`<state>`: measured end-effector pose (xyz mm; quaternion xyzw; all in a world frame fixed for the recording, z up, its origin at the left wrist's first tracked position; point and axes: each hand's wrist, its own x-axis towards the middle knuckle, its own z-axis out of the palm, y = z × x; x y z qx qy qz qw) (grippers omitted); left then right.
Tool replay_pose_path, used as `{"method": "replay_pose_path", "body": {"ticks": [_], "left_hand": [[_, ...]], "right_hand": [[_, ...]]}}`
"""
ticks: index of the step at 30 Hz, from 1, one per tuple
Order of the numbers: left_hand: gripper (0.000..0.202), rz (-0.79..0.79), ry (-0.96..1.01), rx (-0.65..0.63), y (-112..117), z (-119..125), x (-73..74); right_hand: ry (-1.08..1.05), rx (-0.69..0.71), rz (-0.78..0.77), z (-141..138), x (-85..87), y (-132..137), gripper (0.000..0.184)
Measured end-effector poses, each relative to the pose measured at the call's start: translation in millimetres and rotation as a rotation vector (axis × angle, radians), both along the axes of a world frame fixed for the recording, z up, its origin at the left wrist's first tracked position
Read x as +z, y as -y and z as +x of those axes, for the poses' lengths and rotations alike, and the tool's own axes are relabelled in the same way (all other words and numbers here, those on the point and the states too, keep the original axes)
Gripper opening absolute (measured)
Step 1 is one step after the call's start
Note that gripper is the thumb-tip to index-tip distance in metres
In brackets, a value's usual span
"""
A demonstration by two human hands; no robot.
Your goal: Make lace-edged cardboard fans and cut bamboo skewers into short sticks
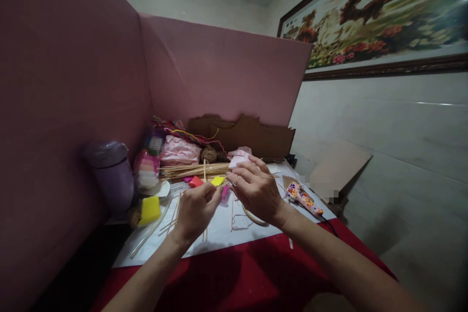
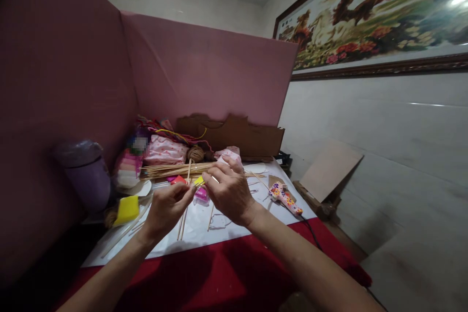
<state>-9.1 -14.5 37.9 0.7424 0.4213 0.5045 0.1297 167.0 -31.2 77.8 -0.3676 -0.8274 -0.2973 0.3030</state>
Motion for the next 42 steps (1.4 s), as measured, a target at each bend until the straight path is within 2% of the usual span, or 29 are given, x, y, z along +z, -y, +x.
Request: {"method": "replay_pose_path", "body": {"ticks": [4,7,23,30,37,40,42], "left_hand": [[0.032,0.077,-0.223,0.123,0,-3,-0.4],[0.033,0.081,-0.295,0.182,-1,-3,-0.4],[0.037,0.110,-0.375,0.280,-2,-3,-2.9],[0.039,0.037,-0.489,0.386,1,-4,0.8],[0.039,-0.082,-0.626,0.457,5,1,3.1],[0.038,-0.102,-0.605,0.426,1,0,3.8],[0.039,-0.124,-0.492,0.304,-2,-4,6.7]], "right_hand": [[0.051,-0.001,-0.047,4,-1.7,-7,0.024],[0.071,0.009,-0.068,5,-2.2,-9,0.025],[0.090,0.020,-0.142,2,-8.1,-18,0.026],[0.083,-0.119,-0.182,-9,-11.8,-13,0.023],[0.127,-0.268,-0.244,-29,-24.3,-6,0.023],[0.100,-0.277,-0.310,-30,-22.4,-8,0.023],[-0.018,-0.194,-0.393,-22,-15.4,-12,0.023]]}}
